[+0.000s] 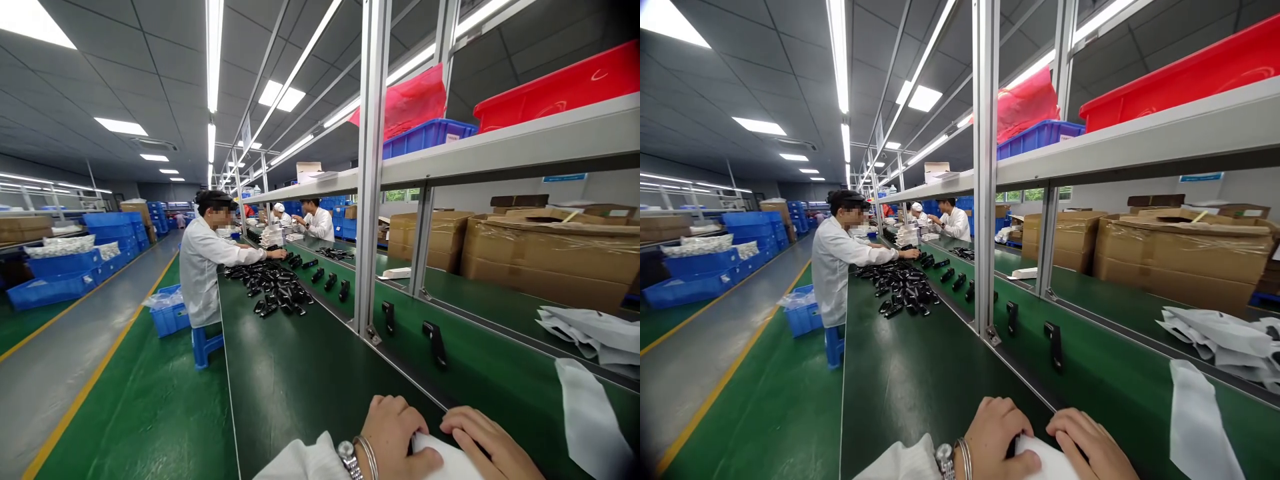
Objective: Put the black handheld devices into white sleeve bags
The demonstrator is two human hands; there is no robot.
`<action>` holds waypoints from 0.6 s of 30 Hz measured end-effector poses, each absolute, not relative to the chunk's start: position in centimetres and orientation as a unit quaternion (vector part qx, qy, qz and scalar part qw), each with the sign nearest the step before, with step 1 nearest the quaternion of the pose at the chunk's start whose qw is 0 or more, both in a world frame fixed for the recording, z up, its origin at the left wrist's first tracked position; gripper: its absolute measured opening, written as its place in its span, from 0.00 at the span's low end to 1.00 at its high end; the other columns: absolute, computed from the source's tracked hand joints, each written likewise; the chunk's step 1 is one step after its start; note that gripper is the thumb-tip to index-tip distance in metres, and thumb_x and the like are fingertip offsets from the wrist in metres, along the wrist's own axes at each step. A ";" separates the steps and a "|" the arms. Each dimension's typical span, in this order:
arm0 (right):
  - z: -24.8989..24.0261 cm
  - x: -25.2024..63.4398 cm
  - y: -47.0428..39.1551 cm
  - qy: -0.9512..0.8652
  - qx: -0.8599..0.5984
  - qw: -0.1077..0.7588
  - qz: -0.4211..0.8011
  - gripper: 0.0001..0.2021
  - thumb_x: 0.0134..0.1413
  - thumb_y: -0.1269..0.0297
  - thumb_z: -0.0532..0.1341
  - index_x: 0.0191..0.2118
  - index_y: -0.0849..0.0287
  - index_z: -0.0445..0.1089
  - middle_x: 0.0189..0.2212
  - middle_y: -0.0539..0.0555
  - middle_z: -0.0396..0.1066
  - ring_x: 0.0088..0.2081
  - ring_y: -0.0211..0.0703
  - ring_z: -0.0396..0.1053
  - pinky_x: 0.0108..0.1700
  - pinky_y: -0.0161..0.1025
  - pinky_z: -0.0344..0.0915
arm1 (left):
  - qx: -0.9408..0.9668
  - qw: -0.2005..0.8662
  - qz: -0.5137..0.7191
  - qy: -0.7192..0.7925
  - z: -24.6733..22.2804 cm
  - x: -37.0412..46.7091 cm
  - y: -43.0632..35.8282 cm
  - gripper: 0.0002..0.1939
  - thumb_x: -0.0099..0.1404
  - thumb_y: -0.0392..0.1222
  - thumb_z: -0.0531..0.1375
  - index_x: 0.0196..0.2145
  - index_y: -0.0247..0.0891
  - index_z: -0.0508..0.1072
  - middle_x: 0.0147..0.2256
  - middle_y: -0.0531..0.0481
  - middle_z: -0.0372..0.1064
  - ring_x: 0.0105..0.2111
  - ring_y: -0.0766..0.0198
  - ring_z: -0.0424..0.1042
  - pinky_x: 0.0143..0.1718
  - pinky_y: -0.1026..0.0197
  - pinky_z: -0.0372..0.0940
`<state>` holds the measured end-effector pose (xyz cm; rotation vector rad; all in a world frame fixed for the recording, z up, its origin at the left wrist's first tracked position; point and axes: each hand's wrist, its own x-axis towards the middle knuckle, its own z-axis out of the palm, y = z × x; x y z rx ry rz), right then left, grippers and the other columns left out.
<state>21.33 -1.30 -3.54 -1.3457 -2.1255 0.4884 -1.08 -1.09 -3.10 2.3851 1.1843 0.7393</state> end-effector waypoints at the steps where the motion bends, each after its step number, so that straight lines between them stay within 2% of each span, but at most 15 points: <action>1: -3.5 21.3 -1.3 -0.794 -0.505 0.283 0.186 0.16 0.64 0.52 0.48 0.37 0.45 0.73 0.42 0.54 0.73 0.45 0.51 0.72 0.44 0.41 0.72 | 0.847 0.191 0.261 0.422 -3.1 -1.1 -1.0 0.16 0.60 0.55 0.61 0.41 0.44 0.70 0.38 0.50 0.66 0.40 0.57 0.65 0.45 0.53 0.56; 7: -3.2 21.0 -1.5 -0.786 -0.510 0.283 0.206 0.17 0.65 0.52 0.47 0.38 0.48 0.72 0.43 0.56 0.71 0.47 0.53 0.69 0.47 0.46 0.68 | 0.846 0.202 0.263 0.417 -2.0 -1.3 -1.4 0.15 0.60 0.53 0.61 0.41 0.44 0.69 0.38 0.50 0.65 0.40 0.56 0.64 0.46 0.52 0.56; 18: -0.8 20.6 -1.9 -0.795 -0.498 0.300 0.171 0.14 0.66 0.63 0.48 0.37 0.52 0.70 0.39 0.53 0.72 0.43 0.48 0.69 0.47 0.46 0.63 | 0.848 0.207 0.247 0.421 0.2 -0.8 -1.5 0.07 0.62 0.44 0.60 0.38 0.42 0.69 0.37 0.53 0.65 0.40 0.59 0.64 0.47 0.56 0.56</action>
